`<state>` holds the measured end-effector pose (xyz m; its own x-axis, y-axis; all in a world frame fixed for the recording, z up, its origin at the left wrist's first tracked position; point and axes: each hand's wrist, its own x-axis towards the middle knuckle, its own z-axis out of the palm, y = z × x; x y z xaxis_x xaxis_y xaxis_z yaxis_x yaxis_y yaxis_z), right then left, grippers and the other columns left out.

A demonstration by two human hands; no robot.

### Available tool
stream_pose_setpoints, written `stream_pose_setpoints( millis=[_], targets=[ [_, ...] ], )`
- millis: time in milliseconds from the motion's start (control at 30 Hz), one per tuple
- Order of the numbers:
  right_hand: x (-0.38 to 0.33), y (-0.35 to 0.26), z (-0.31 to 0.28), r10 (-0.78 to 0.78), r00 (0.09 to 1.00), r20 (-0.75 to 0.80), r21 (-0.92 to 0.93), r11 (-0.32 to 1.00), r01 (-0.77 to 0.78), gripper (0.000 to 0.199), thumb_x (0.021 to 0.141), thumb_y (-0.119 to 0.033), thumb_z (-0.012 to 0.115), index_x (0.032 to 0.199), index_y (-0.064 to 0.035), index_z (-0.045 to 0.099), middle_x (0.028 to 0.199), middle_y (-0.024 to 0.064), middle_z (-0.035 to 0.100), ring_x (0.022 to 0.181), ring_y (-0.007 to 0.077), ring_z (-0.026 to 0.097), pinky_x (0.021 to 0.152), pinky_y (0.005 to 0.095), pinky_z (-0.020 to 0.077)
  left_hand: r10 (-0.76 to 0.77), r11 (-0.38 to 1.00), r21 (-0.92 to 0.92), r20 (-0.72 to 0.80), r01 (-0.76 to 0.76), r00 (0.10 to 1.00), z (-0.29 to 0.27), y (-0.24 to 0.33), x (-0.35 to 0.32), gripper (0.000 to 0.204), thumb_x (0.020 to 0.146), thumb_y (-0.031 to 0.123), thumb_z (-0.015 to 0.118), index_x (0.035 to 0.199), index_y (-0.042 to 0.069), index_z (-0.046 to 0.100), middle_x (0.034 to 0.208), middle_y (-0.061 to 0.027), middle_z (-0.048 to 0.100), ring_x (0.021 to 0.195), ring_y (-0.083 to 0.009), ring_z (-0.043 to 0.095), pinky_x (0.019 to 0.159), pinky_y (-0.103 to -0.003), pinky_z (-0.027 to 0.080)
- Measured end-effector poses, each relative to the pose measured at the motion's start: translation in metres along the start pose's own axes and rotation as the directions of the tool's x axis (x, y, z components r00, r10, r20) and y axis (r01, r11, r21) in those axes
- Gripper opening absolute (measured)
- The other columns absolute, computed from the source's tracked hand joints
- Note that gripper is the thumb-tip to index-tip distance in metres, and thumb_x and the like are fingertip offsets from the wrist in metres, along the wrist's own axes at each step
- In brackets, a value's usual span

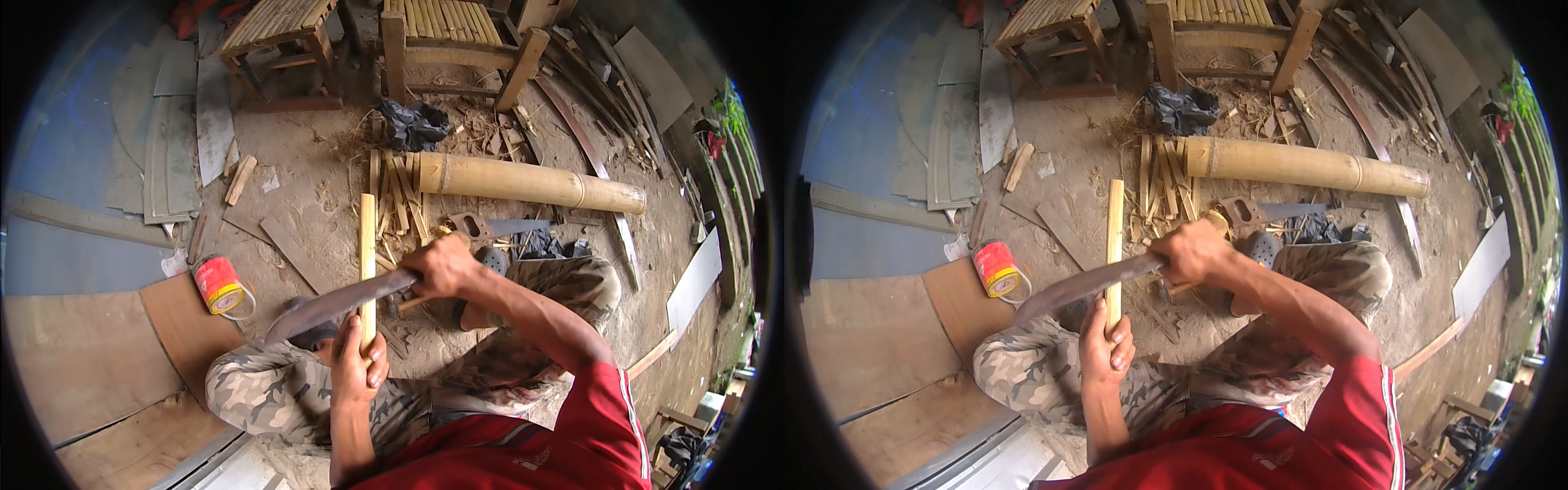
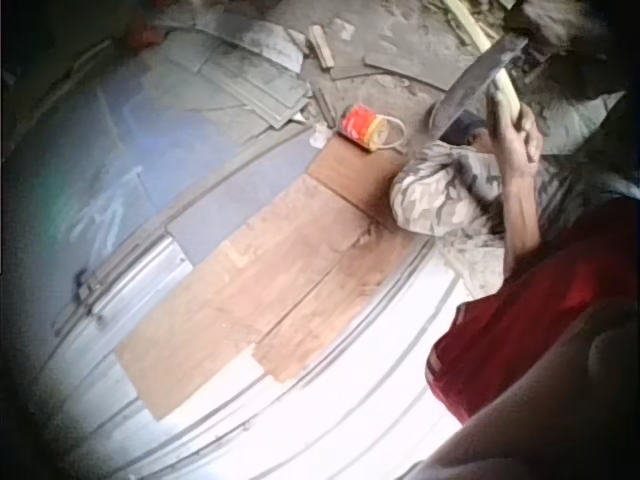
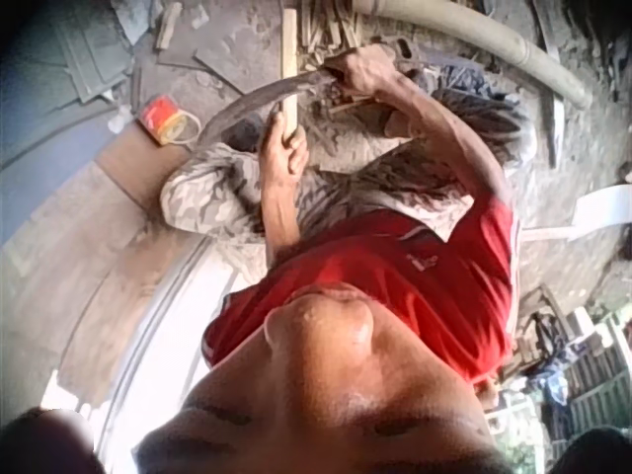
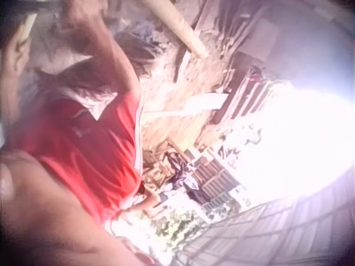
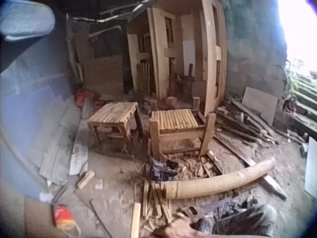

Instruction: The person sits on the floor and uses a curved knife to shave and smooth a bamboo stick. They repeatedly rotate the stick and scrape its surface, producing thin shavings that accumulate on the floor. The person briefly places the stick on a nearby bamboo stool and continues shaving.

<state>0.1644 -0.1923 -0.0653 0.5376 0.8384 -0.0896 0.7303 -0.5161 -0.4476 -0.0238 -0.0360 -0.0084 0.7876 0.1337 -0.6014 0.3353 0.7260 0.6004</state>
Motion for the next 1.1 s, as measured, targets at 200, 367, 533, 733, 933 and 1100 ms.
stream_pose_setpoints(
  millis=[200,367,533,733,933,1100],
  targets=[
    [0.003,0.022,-0.016,0.151,0.987,-0.063,-0.133,0.978,-0.158,0.022,0.094,-0.03,0.052,0.099,-0.0205,0.071,0.062,0.002,0.061,0.043,0.0157,0.048,0.046,0.0336,0.0465,0.009,1.0,0.014,0.067,-0.01,0.998,-0.005,0.005,-0.003,0.049,0.107,0.037,0.037,0.151,0.015,0.035,0.061,-0.0002,0.043,0.033,-0.0057,0.031,0.028,-0.02,0.031],
    [0.02,0.064,-0.039,0.599,0.8,0.013,0.055,0.799,-0.599,0.025,0.093,-0.031,0.053,0.101,-0.0203,0.074,0.066,0.009,0.065,0.049,0.023,0.056,0.055,0.036,0.0534,0.001,0.999,-0.048,0.112,0.005,0.994,-0.013,0.009,-0.008,0.046,0.108,0.037,0.034,0.15,0.018,0.035,0.06,-0.001,0.043,0.031,-0.0062,0.031,0.026,-0.02,0.03],
    [0.005,0.064,-0.037,0.558,0.774,-0.299,0.276,0.827,-0.49,0.027,0.093,-0.027,0.056,0.09,-0.0043,0.072,0.071,0.0203,0.068,0.066,0.0349,0.069,0.067,0.0463,0.0563,0.083,0.994,0.057,0.119,-0.09,0.989,-0.015,0.01,-0.01,0.05,0.106,0.039,0.04,0.148,0.012,0.038,0.068,-0.0078,0.057,0.032,-0.0079,0.04,0.027,-0.021,0.033],
    [-0.019,0.009,-0.033,0.191,0.917,-0.35,0.169,0.976,-0.139,0.012,0.082,-0.016,0.061,0.079,-0.0059,0.067,0.061,0.0111,0.064,0.047,0.025,0.06,0.045,0.0408,0.049,0.16,0.913,0.364,0.099,-0.186,0.982,-0.003,0.001,0.0,0.03,0.106,0.03,0.04,0.117,0.004,0.052,0.069,-0.0069,0.055,0.049,-0.013,0.051,0.048,-0.025,0.046],
    [-0.039,-0.029,-0.016,-0.081,0.924,-0.373,0.011,0.996,0.092,0.015,0.072,-0.022,0.068,0.082,-0.0119,0.063,0.068,0.0039,0.065,0.048,0.0216,0.058,0.045,0.0402,0.0466,0.139,0.86,0.478,0.124,-0.182,0.983,-0.001,-0.012,0.003,0.043,0.107,0.039,0.031,0.114,0.003,0.054,0.053,0.0015,0.037,0.039,-0.0073,0.031,0.037,-0.022,0.029],
    [-0.031,-0.012,-0.028,0.088,0.964,-0.25,0.052,0.996,-0.077,0.014,0.076,-0.021,0.066,0.086,-0.0114,0.068,0.069,0.0059,0.067,0.052,0.022,0.062,0.048,0.0406,0.0498,0.203,0.797,0.562,0.096,-0.222,0.974,0.003,-0.016,-0.002,0.049,0.108,0.039,0.032,0.135,0.002,0.051,0.054,0.0044,0.034,0.041,-0.0033,0.029,0.037,-0.02,0.025]
  ],
)
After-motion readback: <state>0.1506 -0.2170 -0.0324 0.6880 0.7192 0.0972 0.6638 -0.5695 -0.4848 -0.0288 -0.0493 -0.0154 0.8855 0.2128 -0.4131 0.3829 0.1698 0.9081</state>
